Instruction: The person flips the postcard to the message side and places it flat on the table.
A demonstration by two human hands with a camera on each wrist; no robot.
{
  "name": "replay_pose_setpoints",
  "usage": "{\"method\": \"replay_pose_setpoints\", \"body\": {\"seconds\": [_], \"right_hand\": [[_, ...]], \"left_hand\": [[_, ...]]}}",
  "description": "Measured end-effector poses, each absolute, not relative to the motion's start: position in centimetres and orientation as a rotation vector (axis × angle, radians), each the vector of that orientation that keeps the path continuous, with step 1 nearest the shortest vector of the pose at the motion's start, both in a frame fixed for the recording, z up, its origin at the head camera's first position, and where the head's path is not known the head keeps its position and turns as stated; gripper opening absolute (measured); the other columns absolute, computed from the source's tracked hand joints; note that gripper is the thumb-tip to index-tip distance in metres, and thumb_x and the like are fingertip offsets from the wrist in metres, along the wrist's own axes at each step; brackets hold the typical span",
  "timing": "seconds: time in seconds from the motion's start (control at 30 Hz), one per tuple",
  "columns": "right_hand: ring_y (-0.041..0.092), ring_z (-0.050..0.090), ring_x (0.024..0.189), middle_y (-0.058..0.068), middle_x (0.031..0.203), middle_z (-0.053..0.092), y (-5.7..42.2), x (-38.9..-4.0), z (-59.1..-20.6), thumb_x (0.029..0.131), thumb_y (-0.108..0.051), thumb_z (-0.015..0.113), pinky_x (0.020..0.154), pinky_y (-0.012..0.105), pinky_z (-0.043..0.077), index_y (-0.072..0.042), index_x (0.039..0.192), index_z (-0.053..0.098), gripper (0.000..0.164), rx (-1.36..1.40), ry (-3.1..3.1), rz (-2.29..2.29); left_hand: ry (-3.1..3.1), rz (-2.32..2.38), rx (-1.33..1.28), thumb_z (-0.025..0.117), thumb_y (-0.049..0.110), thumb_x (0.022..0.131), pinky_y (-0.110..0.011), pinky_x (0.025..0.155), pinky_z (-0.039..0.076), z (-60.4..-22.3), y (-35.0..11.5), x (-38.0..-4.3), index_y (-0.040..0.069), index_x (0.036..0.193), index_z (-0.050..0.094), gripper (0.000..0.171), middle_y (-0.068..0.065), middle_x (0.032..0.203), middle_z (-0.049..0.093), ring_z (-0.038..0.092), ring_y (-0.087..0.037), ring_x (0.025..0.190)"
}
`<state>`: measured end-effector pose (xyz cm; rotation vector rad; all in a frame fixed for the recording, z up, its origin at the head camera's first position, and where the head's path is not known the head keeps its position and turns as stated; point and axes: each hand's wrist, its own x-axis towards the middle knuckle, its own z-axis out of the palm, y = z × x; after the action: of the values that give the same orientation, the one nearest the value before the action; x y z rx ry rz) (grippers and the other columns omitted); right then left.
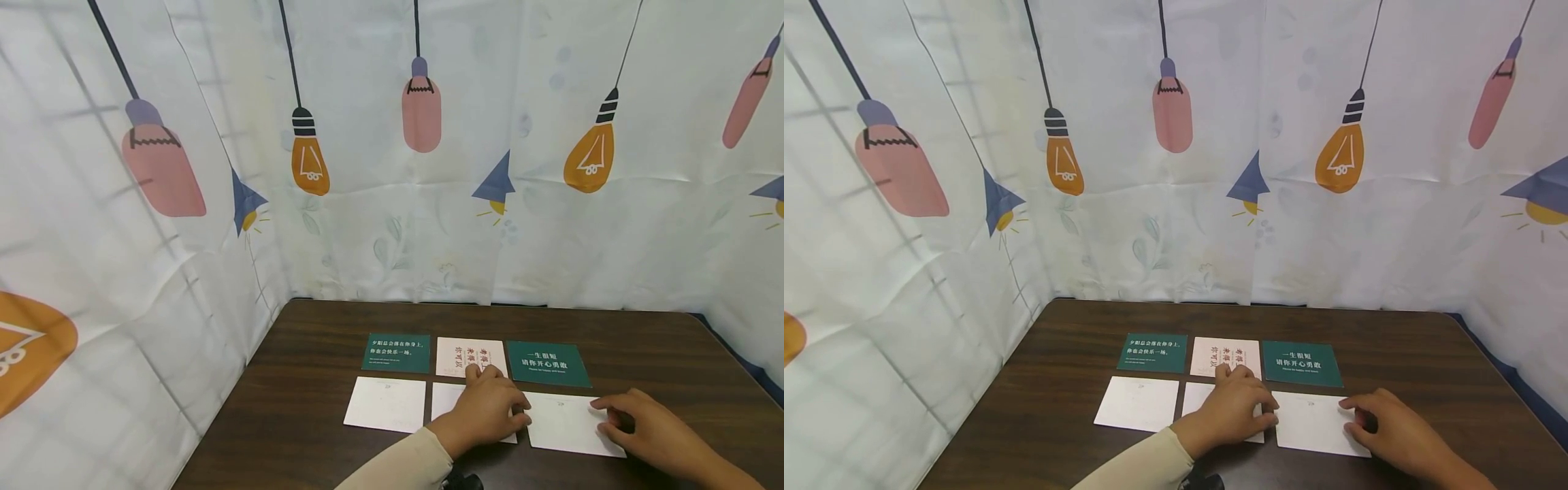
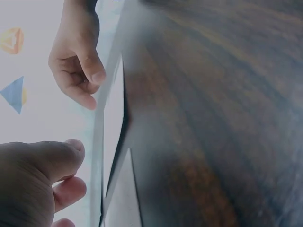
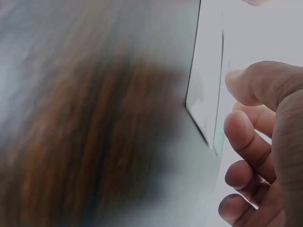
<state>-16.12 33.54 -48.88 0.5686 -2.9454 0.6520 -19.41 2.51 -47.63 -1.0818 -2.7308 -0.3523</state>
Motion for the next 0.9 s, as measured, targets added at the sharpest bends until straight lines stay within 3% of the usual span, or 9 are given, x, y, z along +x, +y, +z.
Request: {"method": "replay_pose_setpoints", "body": {"seconds": [0.37, 0.63, 0.9], "right_hand": [[0.003, 0.040, 0.072, -0.015, 0.084, 0.048, 31.1, -17.1, -48.1, 0.086, -0.032, 0.084, 0.056, 0.024, 0.038, -0.019, 0.116, 0.075, 0.034, 0.563, -2.974, 0.678], [0.005, 0.045, 0.084, -0.018, 0.086, 0.048, 29.6, -18.0, -48.0, 0.086, -0.034, 0.083, 0.068, 0.027, 0.044, -0.019, 0.115, 0.075, 0.033, 0.575, -2.939, 0.636], [0.009, 0.051, 0.087, -0.014, 0.091, 0.055, 28.5, -19.0, -47.6, 0.088, -0.035, 0.081, 0.070, 0.030, 0.050, -0.013, 0.120, 0.073, 0.040, 0.590, -2.968, 0.675]], "left_hand": [[-2.730, -0.417, -1.061, 0.076, 0.045, 0.091, -0.039, 0.081, 0.025, -46.7, 0.8, -19.6, 0.040, 0.101, 0.079, 0.011, 0.027, 0.097, 0.065, 0.045, -0.002, 0.096], [-2.764, -0.458, -1.020, 0.077, 0.044, 0.091, -0.042, 0.087, 0.028, -46.9, -0.7, -20.2, 0.037, 0.109, 0.079, 0.019, 0.025, 0.104, 0.067, 0.049, -0.004, 0.104], [-2.798, -0.497, -0.990, 0.076, 0.042, 0.092, -0.042, 0.090, 0.029, -47.3, -2.2, -20.9, 0.033, 0.111, 0.078, 0.021, 0.022, 0.108, 0.068, 0.048, -0.007, 0.106]]}}
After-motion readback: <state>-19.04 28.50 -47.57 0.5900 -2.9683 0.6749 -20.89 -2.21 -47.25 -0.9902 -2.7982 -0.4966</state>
